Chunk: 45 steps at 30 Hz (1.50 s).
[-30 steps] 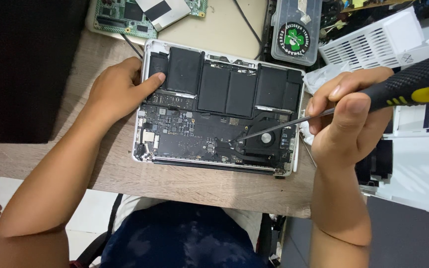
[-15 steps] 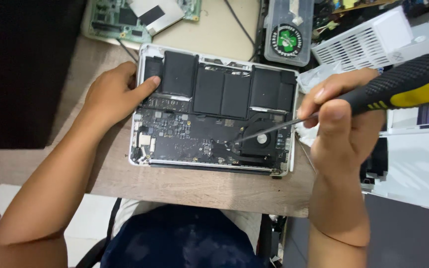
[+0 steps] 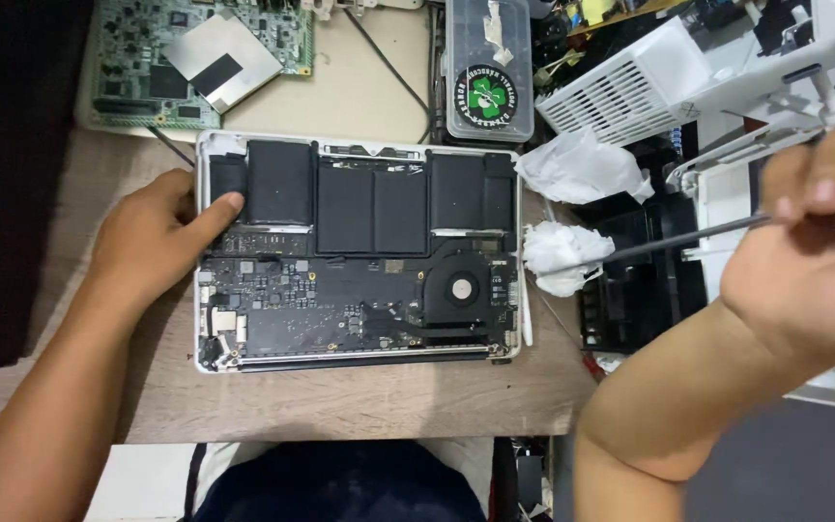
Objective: Cleaning internal laptop components with a cloth and using a screwdriver for disassembly or repair.
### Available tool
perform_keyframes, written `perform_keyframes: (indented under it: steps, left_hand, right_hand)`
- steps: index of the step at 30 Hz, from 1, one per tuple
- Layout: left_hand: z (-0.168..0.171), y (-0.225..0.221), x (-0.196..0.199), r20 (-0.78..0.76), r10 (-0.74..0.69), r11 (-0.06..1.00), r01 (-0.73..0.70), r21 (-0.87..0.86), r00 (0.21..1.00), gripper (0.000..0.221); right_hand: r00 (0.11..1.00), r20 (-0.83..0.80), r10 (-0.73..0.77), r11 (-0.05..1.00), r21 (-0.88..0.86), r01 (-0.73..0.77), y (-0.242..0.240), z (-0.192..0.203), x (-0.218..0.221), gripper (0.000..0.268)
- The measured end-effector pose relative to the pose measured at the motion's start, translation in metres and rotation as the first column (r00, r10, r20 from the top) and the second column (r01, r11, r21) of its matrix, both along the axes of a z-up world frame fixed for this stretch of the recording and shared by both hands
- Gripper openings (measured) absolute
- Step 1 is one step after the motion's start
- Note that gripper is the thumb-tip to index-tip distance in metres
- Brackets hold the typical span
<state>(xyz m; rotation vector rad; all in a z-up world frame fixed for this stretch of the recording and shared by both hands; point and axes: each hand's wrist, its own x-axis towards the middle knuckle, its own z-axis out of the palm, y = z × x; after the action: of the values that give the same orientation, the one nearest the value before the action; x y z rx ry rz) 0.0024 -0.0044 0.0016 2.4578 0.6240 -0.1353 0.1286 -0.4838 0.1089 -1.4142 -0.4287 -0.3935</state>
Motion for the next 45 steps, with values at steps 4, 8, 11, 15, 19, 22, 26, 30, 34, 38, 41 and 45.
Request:
perform_keyframes:
  steps: [4,8,11,15,19,22,26,30,34,38,41,45]
  left_hand:
    - [-0.006,0.003,0.001,-0.008,0.052,0.999,-0.052,-0.003,0.999,0.045]
    - [-0.018,0.011,-0.001,0.052,0.027,0.998,-0.023,-0.066,0.998,0.040]
    - [-0.019,0.012,-0.001,0.038,0.074,0.994,-0.071,-0.081,0.997,0.038]
    - [-0.026,0.013,-0.002,0.090,0.110,0.982,-0.094,-0.164,0.990,0.026]
    - [-0.028,0.016,-0.005,0.072,0.083,0.987,-0.072,-0.143,0.994,0.025]
    - [-0.027,0.020,0.001,0.076,0.060,0.998,-0.057,-0.034,0.995,0.030]
    - [-0.021,0.013,-0.002,-0.019,0.129,0.988,-0.131,-0.085,0.991,0.031]
    - [-0.022,0.014,-0.002,0.003,0.110,0.990,-0.110,-0.088,0.994,0.035]
    - [-0.025,0.015,-0.003,0.063,0.099,0.986,-0.089,-0.137,0.993,0.027]
    - [-0.020,0.012,-0.002,0.018,0.131,0.986,-0.128,-0.107,0.991,0.029]
    - [-0.025,0.015,-0.004,0.037,0.124,0.985,-0.119,-0.122,0.992,0.030]
    - [-0.024,0.016,-0.003,0.007,0.098,0.993,-0.097,-0.070,0.995,0.035]
  right_hand:
    - [0.973,-0.021,-0.231,0.968,0.101,0.232,0.020,0.011,0.002,0.023]
    - [0.994,-0.031,-0.105,0.977,0.186,0.109,0.042,0.021,-0.003,0.043]
    - [0.998,-0.003,-0.060,0.968,0.245,0.059,0.062,0.026,-0.007,0.036]
    - [0.991,0.120,-0.051,0.983,0.184,0.028,0.071,0.014,-0.009,0.053]
    - [0.984,0.111,-0.140,0.969,0.221,0.113,0.080,0.008,-0.013,0.058]
    - [0.979,0.116,-0.167,0.961,0.242,0.135,0.089,0.008,-0.011,0.062]
    - [0.979,0.025,-0.201,0.929,0.323,0.182,0.090,0.004,-0.017,0.047]
    - [0.987,0.003,-0.159,0.942,0.300,0.151,0.082,-0.001,-0.015,0.045]
    - [0.992,0.027,-0.121,0.960,0.257,0.110,0.074,-0.002,-0.014,0.045]
    - [0.995,0.019,-0.102,0.956,0.280,0.093,0.071,-0.002,-0.012,0.042]
    - [0.994,0.023,-0.105,0.961,0.259,0.096,0.070,-0.004,-0.010,0.044]
    - [0.993,0.030,-0.110,0.953,0.288,0.097,0.073,-0.003,-0.009,0.042]
